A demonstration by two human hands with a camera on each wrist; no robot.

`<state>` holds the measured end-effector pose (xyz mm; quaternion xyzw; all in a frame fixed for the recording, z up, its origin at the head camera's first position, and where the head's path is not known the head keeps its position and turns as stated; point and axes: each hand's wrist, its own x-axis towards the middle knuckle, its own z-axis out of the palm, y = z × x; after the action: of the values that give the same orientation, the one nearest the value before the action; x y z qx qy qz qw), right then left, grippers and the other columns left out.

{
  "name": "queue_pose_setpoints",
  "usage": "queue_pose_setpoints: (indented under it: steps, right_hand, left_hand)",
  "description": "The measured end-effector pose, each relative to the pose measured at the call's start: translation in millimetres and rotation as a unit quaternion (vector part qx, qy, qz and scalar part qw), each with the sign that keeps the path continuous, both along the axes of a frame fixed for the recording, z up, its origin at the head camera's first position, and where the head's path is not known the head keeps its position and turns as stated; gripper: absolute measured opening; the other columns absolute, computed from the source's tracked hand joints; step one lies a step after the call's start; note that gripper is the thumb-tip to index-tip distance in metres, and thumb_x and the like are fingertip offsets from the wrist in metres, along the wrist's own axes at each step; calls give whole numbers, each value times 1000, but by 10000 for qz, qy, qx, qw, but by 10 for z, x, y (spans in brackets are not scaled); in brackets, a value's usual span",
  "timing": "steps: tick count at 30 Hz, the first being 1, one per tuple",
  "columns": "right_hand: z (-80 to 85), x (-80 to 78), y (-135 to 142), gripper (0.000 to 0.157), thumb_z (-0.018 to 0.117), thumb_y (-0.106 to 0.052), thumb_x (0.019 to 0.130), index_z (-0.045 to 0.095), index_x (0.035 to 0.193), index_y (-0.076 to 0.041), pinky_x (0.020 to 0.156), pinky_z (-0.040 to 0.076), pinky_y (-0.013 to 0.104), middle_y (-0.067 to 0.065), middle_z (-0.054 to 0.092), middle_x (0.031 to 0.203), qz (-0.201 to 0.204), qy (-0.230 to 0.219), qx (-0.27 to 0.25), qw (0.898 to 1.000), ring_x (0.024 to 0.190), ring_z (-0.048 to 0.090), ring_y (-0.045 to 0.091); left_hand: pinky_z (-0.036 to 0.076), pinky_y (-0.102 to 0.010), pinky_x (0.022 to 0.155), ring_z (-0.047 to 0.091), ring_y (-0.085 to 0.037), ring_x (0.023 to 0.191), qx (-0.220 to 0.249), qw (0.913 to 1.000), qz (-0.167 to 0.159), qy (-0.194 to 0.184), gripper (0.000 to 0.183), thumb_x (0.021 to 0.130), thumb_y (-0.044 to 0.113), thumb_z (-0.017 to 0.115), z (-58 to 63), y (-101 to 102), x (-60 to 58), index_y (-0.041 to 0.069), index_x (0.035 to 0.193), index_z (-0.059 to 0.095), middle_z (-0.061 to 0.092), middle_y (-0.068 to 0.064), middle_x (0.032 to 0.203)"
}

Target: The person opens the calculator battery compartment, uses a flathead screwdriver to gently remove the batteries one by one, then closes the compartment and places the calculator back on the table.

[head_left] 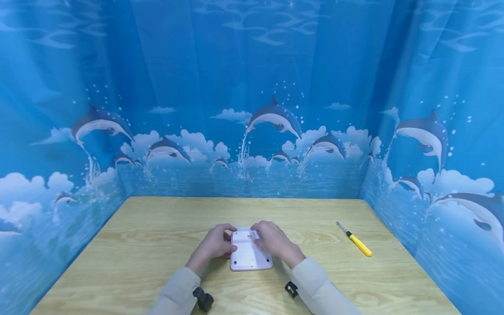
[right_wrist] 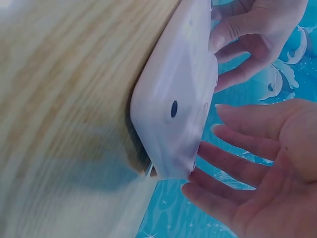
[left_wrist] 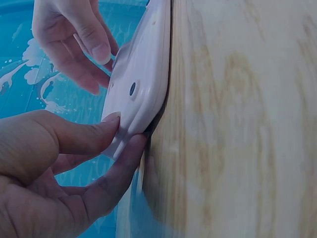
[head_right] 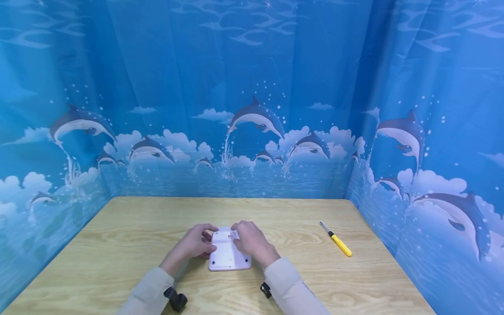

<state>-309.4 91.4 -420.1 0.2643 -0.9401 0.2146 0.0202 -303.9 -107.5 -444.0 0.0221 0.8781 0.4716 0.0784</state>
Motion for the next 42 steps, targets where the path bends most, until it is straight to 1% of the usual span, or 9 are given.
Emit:
queue_pose_setpoints:
  steps: [5,14,17,21,24,31,38,42]
  right_hand:
    - [-7,-31,-42,28,75,-3,89,73,116,3,98,58,47,20,74,114,-54,41,28,10000,107,71,33]
    - [-47,-114,-101,22,72,-2,91,75,112,1,99,58,45,20,75,118,-17,96,-3,10000,112,71,34]
    - [-67,-151,-113,21,73,-2,91,76,111,1,96,60,43,20,76,116,27,205,116,9997,110,72,33]
    - [-74,-192,-128,18,74,-3,90,77,107,0,89,62,39,18,77,111,99,376,279,9989,102,74,31]
    - [-67,-208,-136,17,74,-4,90,78,106,-1,85,62,37,17,78,109,102,408,339,9985,98,75,29]
    - [-42,-190,-162,14,74,-5,91,79,104,-2,84,62,36,16,79,106,60,417,385,9984,96,75,28]
    - [-31,-159,-205,11,73,-3,92,79,100,-2,78,62,31,16,79,100,77,482,399,9980,88,75,25]
    - [-26,-162,-211,11,73,-2,91,79,100,-2,76,62,28,16,79,100,107,486,392,9980,87,75,24]
  left_hand:
    - [61,-29,59,67,-22,74,15,10000,18,39,54,83,-8,78,0,-10,1,2,134,62,65,-18,103]
    - [61,-29,59,66,-21,74,-14,10000,92,36,54,83,-7,78,-2,-3,16,1,133,62,64,-17,102]
    - [61,-28,59,66,-22,75,-24,9999,120,4,54,82,-7,78,-6,8,13,2,134,62,64,-17,102]
    - [61,-27,59,66,-22,75,-57,9998,178,-12,55,82,-7,78,-6,18,4,3,134,62,64,-17,103]
    - [61,-27,59,66,-22,75,-47,9998,183,-3,56,81,-7,78,-6,22,1,2,134,62,64,-17,103]
    - [61,-28,59,65,-22,74,1,9999,131,23,55,82,-7,78,-4,27,1,2,133,62,63,-17,101]
    - [60,-28,58,65,-21,73,-93,9999,108,15,53,83,-6,78,-20,24,11,3,132,63,63,-15,100]
    - [60,-28,58,66,-21,74,-129,9998,141,5,53,83,-6,78,-19,24,6,4,133,63,64,-15,100]
